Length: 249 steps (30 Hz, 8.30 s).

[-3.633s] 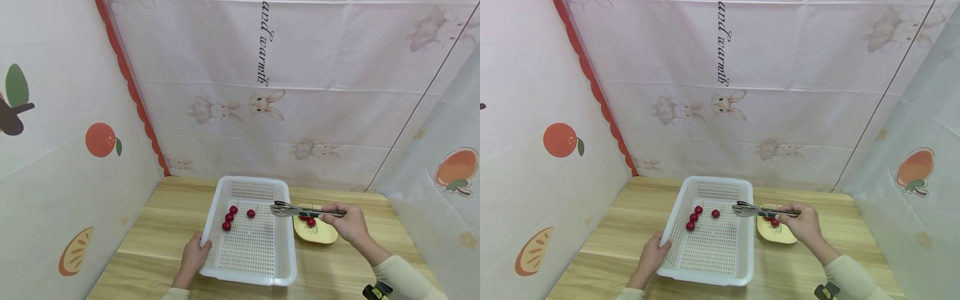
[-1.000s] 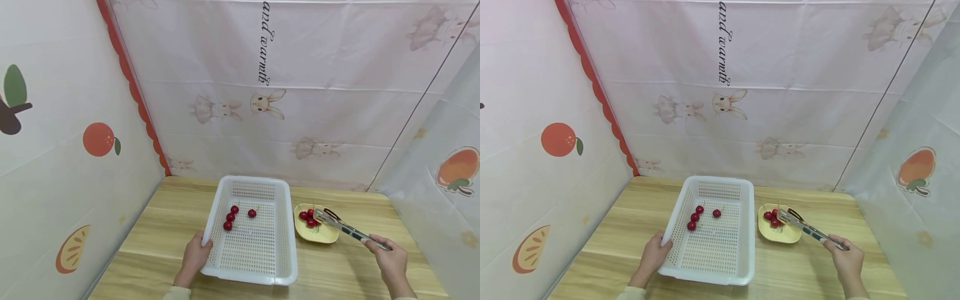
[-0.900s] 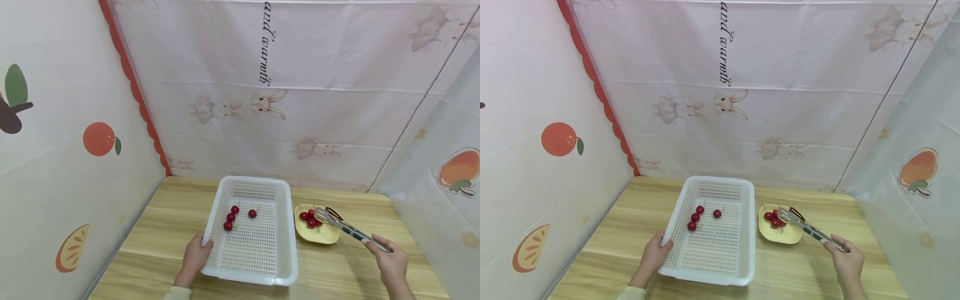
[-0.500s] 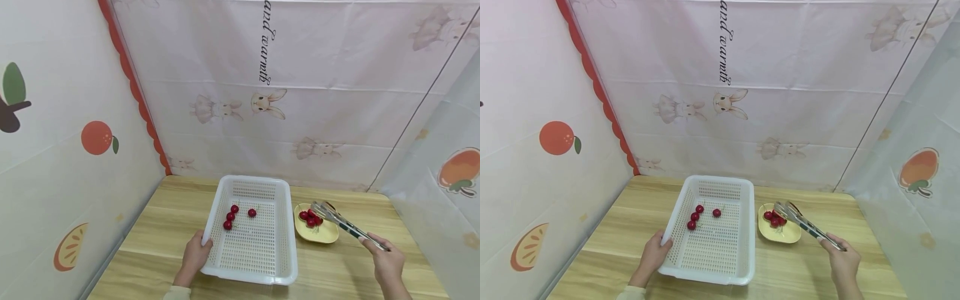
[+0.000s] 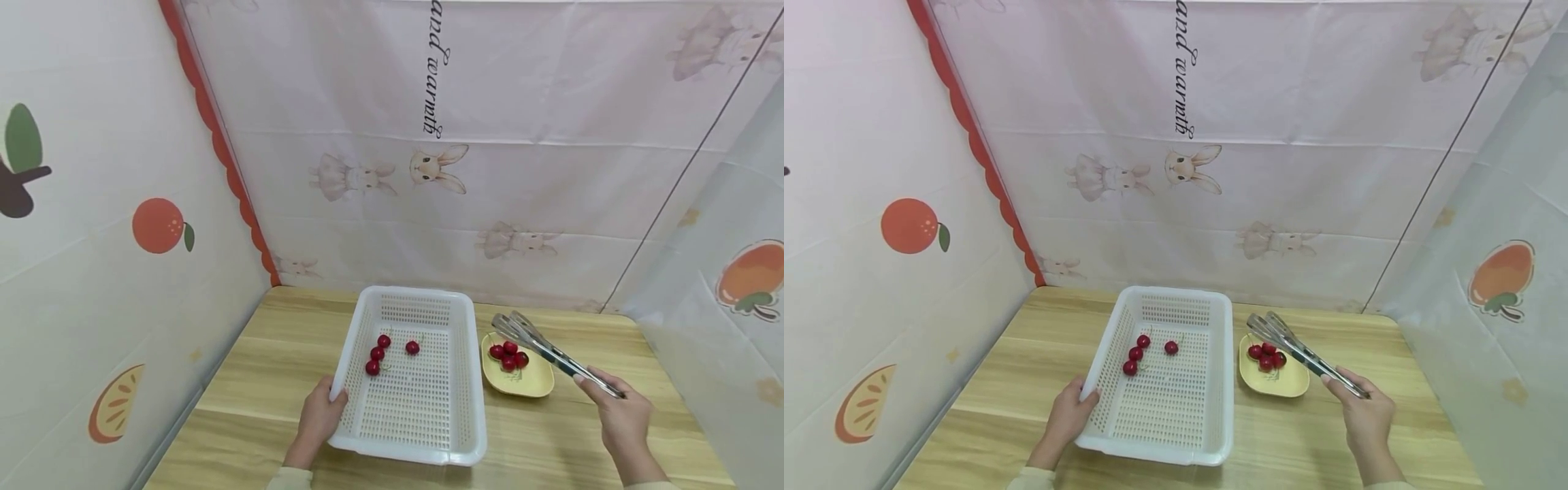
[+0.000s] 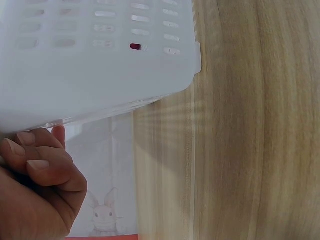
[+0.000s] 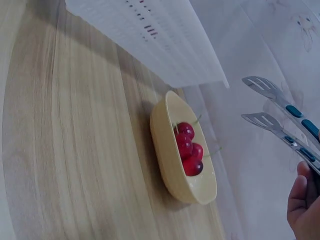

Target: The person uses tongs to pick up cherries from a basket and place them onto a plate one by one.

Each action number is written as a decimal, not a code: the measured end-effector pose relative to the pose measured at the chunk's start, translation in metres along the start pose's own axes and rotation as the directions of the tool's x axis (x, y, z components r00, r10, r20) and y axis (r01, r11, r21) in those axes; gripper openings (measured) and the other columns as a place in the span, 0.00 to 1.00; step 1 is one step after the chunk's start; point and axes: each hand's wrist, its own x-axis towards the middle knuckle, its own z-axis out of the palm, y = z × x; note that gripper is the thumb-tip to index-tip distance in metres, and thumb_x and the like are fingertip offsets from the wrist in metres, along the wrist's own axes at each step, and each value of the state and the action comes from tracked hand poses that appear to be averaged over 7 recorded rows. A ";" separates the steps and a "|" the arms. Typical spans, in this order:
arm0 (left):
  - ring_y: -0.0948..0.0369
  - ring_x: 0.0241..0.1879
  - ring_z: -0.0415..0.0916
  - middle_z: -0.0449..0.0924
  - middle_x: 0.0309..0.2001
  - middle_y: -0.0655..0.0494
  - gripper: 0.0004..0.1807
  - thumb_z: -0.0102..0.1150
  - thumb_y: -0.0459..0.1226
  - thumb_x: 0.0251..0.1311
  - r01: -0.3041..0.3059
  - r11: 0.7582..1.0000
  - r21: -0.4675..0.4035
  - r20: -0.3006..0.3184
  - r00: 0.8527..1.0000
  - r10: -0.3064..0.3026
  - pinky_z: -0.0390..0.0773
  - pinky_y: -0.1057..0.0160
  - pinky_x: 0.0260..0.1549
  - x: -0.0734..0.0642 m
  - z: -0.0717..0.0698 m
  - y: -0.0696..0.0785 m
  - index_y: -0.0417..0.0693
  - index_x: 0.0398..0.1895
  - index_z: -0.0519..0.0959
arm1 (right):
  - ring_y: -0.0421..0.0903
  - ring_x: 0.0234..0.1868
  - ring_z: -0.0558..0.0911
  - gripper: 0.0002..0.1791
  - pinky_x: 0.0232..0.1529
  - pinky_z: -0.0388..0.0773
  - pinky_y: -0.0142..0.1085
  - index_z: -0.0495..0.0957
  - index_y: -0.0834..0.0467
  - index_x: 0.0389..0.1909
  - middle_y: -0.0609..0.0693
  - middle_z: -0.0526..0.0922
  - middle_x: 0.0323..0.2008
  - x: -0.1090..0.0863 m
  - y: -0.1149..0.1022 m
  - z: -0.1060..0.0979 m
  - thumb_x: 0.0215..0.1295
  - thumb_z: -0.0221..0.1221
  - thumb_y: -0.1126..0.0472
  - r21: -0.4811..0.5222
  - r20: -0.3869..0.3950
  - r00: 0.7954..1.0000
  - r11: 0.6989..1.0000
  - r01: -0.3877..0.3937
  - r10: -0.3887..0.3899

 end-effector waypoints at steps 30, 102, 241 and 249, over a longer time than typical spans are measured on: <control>0.62 0.21 0.72 0.75 0.29 0.51 0.13 0.54 0.32 0.60 -0.015 1.000 0.016 -0.009 1.000 0.015 0.73 0.64 0.18 -0.001 -0.001 0.000 0.33 0.45 0.72 | 0.38 0.32 0.80 0.17 0.33 0.77 0.27 0.81 0.68 0.38 0.43 0.82 0.30 -0.015 -0.013 0.072 0.43 0.71 0.71 -0.159 0.306 0.948 0.978 0.137 -0.083; 0.61 0.21 0.71 0.74 0.27 0.51 0.10 0.56 0.32 0.59 -0.035 0.999 0.013 -0.020 0.999 0.036 0.72 0.63 0.18 0.000 0.001 -0.004 0.35 0.41 0.72 | 0.39 0.15 0.71 0.05 0.15 0.69 0.31 0.83 0.63 0.23 0.48 0.80 0.18 -0.016 0.004 0.192 0.41 0.66 0.71 -0.472 0.732 0.643 0.513 0.717 -0.225; 0.61 0.22 0.72 0.75 0.28 0.51 0.11 0.56 0.33 0.59 -0.038 0.999 0.006 -0.023 0.999 0.038 0.73 0.63 0.19 0.000 0.002 -0.004 0.35 0.42 0.72 | 0.36 0.26 0.80 0.22 0.20 0.76 0.29 0.78 0.69 0.46 0.65 0.80 0.41 -0.004 -0.042 0.025 0.51 0.67 0.64 -0.648 0.380 0.891 0.616 0.448 -0.249; 0.61 0.21 0.71 0.74 0.27 0.51 0.10 0.57 0.33 0.58 -0.053 0.998 0.016 -0.028 0.998 0.054 0.72 0.63 0.18 0.001 0.004 -0.004 0.36 0.41 0.72 | 0.37 0.17 0.75 0.19 0.13 0.69 0.32 0.80 0.65 0.44 0.63 0.82 0.38 -0.010 -0.049 0.036 0.52 0.68 0.61 -0.628 0.301 0.911 0.660 0.412 -0.282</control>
